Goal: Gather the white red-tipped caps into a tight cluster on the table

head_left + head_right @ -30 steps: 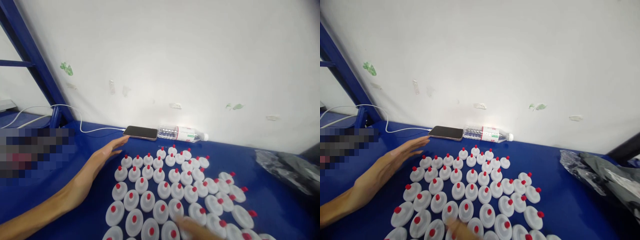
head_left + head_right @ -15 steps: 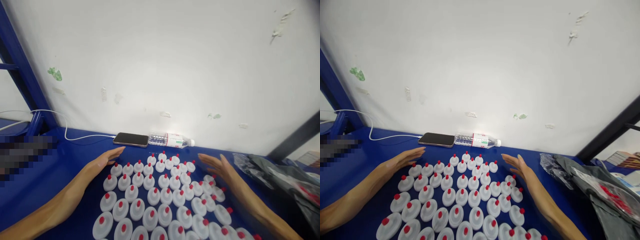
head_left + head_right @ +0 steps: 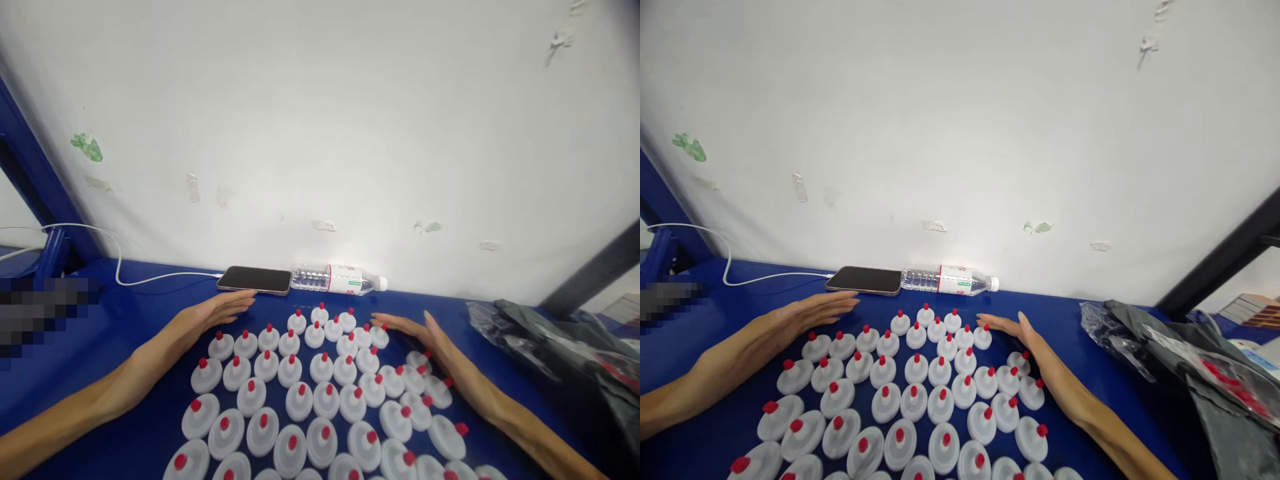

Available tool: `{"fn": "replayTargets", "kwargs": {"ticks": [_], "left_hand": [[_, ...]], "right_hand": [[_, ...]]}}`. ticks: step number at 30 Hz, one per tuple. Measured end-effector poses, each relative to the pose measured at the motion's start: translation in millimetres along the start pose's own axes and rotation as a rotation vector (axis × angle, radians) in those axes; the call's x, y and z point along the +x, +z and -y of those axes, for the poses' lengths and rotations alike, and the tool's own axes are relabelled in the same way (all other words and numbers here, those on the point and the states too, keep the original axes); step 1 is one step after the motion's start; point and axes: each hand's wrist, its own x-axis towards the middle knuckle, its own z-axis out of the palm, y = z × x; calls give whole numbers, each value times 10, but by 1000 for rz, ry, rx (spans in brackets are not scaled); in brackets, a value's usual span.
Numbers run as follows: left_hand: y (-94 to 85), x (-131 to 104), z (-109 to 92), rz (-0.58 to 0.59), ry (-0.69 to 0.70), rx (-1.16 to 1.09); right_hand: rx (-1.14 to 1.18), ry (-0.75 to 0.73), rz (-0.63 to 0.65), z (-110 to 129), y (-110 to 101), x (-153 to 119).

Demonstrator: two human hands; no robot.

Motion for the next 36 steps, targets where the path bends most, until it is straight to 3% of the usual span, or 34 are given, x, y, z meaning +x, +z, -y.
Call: {"fn": "replayTargets", "kwargs": {"ticks": [5, 9, 13, 20, 29, 36], "left_hand": [[154, 348, -394, 90, -41, -133], [234, 615, -566, 199, -101, -140], [309, 712, -602, 284, -119, -137], [328, 677, -617, 380, -93, -158], [281, 758, -637, 349, -103, -109], [389, 896, -736, 441, -113, -41]], "right_hand": [[12, -31, 10, -33, 4, 8], [26, -43, 24, -55, -3, 14], [33, -52, 0, -75, -6, 18], [18, -62, -53, -77, -3, -2], [-38, -113, -41, -74, -5, 7], [-6, -60, -54, -8, 29, -25]]}}
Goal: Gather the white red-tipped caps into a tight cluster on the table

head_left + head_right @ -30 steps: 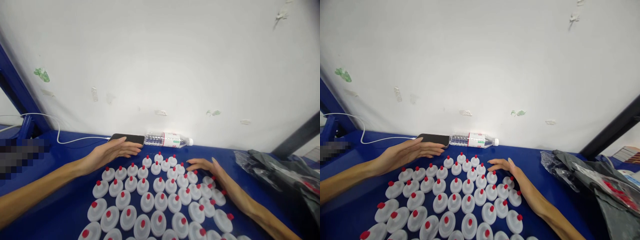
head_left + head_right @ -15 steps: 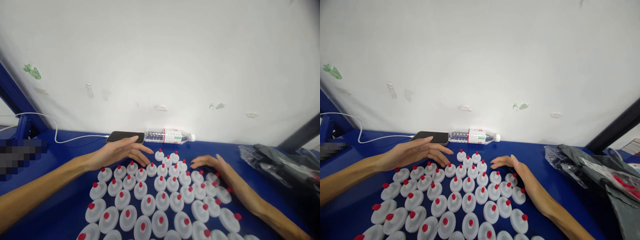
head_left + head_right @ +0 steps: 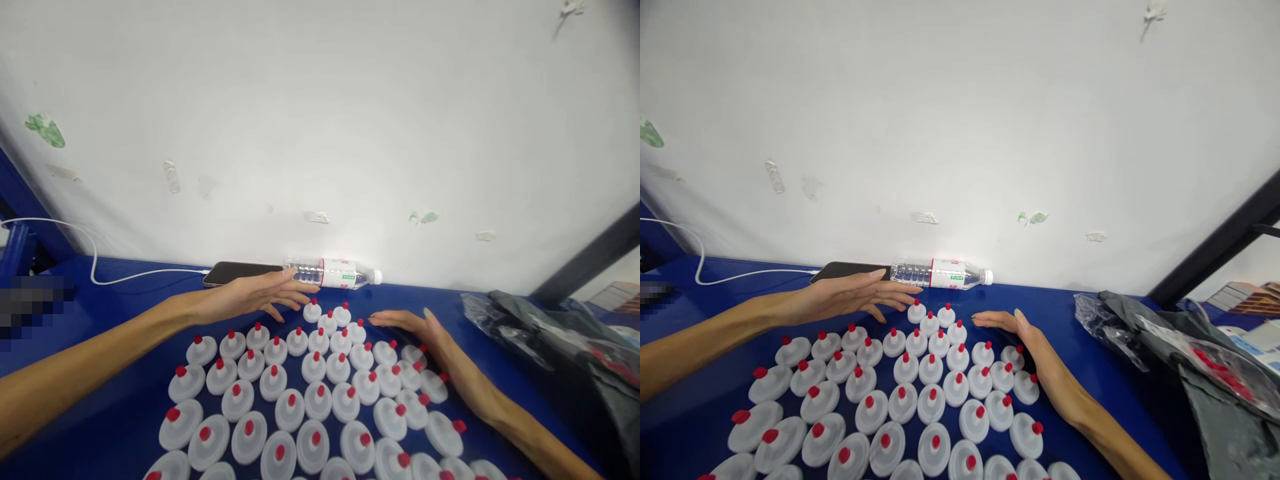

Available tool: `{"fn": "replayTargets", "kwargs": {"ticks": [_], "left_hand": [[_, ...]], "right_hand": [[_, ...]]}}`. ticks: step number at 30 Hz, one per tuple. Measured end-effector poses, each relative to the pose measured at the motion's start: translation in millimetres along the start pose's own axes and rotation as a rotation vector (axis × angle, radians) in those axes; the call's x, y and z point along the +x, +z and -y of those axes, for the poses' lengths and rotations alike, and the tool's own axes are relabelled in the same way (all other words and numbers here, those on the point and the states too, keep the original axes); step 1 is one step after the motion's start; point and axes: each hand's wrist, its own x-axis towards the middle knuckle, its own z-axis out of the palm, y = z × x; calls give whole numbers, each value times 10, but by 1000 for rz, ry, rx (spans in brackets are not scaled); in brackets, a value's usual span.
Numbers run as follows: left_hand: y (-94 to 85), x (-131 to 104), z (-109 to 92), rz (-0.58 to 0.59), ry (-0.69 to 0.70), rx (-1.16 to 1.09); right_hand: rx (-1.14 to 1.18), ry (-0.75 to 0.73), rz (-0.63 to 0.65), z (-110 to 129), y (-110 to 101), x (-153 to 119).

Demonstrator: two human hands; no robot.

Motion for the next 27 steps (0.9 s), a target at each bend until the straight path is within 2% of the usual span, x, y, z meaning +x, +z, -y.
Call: {"fn": "replayTargets", "kwargs": {"ticks": [4, 9, 15, 18, 21, 23, 24, 27], "left_hand": [[-6, 12, 9, 22, 31, 7], [-38, 28, 96, -19, 56, -3], [25, 14, 48, 18, 54, 30], [19, 6, 42, -16, 57, -14], [-13, -46, 51, -146, 58, -42], [-33, -124, 65, -287, 69, -50], [-37, -175, 79, -377, 76, -50], [-16, -361, 175, -745, 92, -41]], "right_hand": [[29, 18, 3, -49, -7, -10], [35, 7, 22, -101, -24, 11], [27, -24, 40, -110, -38, 19], [65, -16, 30, -124, -48, 26], [194, -12, 5, -153, -82, 57], [320, -11, -24, -173, -110, 95], [381, -8, -45, -180, -123, 117], [563, 31, -134, -186, -149, 173]]}}
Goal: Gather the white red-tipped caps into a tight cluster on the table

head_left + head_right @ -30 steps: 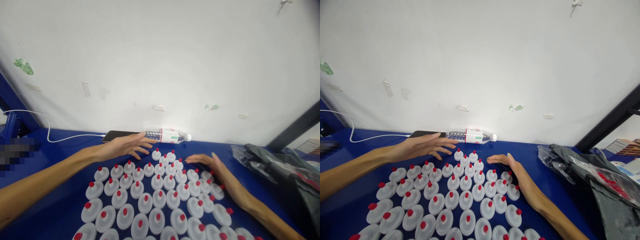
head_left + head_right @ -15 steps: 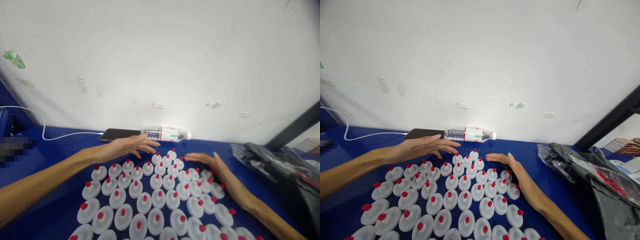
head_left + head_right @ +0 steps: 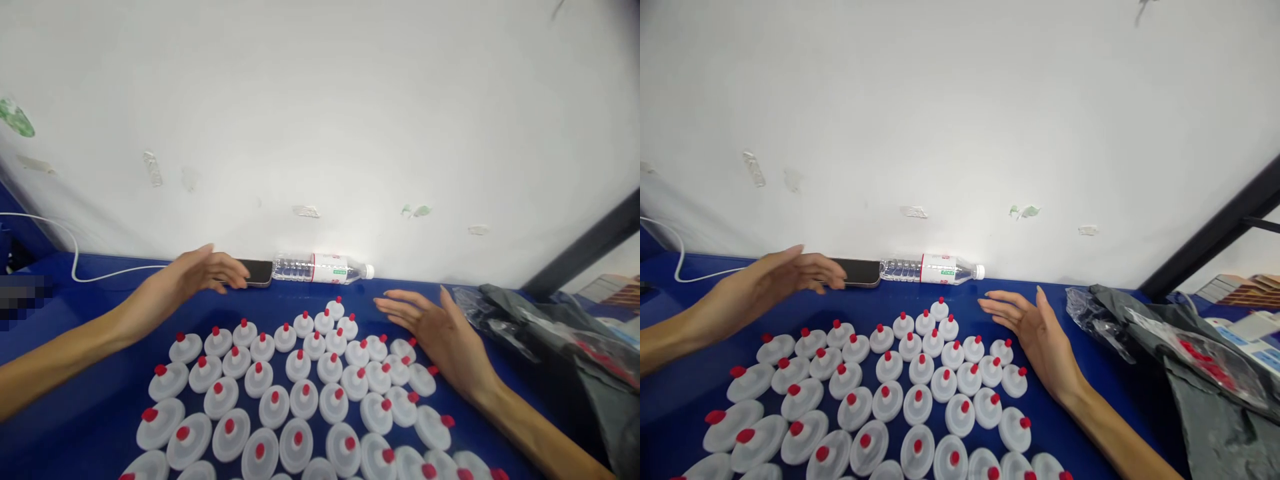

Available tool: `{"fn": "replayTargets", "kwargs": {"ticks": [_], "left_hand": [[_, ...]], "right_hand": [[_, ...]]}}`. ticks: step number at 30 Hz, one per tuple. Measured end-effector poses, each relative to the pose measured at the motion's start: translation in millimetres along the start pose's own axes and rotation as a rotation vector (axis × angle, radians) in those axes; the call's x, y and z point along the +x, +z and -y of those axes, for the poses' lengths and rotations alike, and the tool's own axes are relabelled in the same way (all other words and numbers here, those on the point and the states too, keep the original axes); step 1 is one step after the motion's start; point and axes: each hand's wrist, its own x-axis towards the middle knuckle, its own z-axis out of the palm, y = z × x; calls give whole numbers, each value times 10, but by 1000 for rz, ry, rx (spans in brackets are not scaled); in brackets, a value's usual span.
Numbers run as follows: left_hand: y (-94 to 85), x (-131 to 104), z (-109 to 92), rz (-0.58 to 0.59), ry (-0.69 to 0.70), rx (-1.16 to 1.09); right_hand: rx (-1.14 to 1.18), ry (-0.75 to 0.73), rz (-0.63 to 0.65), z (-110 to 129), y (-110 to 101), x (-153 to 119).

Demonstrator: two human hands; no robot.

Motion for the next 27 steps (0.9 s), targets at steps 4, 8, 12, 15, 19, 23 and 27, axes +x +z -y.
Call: {"fn": "replayTargets", "kwargs": {"ticks": [4, 8, 12, 15, 19, 23, 27], "left_hand": [[-124, -247, 223, -286, -42, -2], [-181, -362, 386, -373, -92, -45], [-182, -349, 370, -371, -112, -97], [-182, -344, 338, -370, -117, -132], [-197, -366, 352, -357, -122, -145], [-211, -373, 389, -339, -113, -137], [-220, -381, 410, -290, -103, -123]], "right_hand": [[149, 52, -115, 22, -3, 29], [198, 75, -185, 46, 3, 27], [227, 81, -228, 64, 20, 23], [248, 77, -238, 67, 26, 15], [265, 68, -225, 55, 9, 7], [260, 43, -196, 39, -17, 9], [247, 22, -154, 25, -31, 13]]}}
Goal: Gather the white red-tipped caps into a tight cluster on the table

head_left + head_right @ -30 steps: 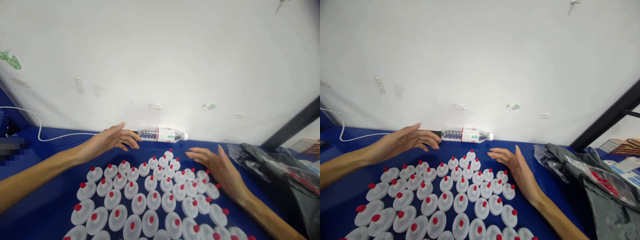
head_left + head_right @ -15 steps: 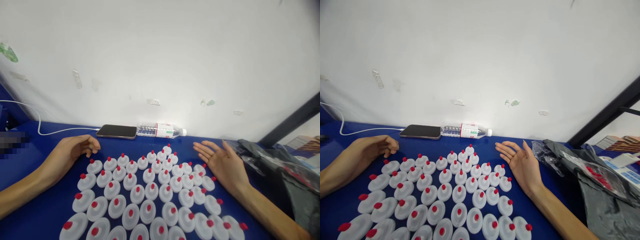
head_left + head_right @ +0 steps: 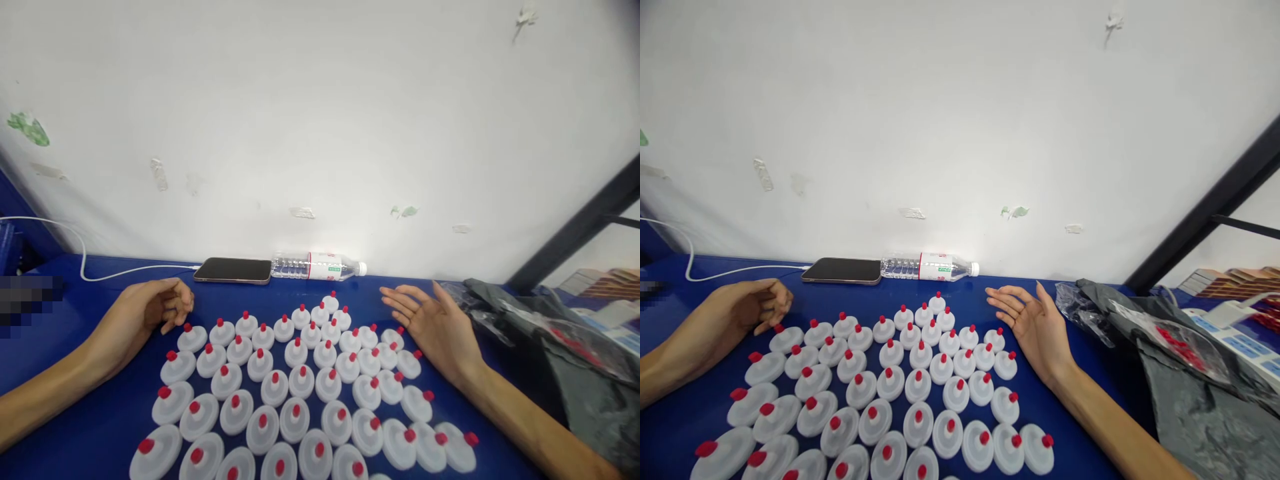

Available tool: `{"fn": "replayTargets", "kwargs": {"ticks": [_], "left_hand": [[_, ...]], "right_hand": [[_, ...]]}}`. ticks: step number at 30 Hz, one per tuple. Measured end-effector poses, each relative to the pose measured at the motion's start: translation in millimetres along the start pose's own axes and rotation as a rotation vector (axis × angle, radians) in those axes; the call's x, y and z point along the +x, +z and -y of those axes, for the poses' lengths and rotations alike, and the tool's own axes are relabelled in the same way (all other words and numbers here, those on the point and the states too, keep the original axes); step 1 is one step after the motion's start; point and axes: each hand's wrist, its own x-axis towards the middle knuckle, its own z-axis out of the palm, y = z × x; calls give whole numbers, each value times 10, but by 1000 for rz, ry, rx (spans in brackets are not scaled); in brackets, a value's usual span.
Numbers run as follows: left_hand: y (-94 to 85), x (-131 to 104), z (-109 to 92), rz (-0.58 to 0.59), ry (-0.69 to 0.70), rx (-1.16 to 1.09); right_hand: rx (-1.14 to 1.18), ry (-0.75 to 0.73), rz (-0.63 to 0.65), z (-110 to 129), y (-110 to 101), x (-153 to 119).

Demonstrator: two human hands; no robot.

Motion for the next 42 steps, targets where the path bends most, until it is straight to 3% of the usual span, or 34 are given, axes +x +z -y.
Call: {"fn": "replayTargets", "kwargs": {"ticks": [11, 23, 33, 37, 42], "left_hand": [[-70, 16, 123, 18, 14, 4], [55, -77, -8, -3, 17, 46], [53, -83, 5, -23, 54, 67], [35, -163, -18, -81, 119, 75], [121, -344, -143, -72, 348, 106]], "right_hand": [[-21, -24, 42, -23, -11, 4], [-48, -39, 71, -36, -6, 3], [-122, -56, 81, -42, -10, -1], [-203, -79, 98, -46, 20, -32], [-373, -155, 166, -52, 105, -197]]}}
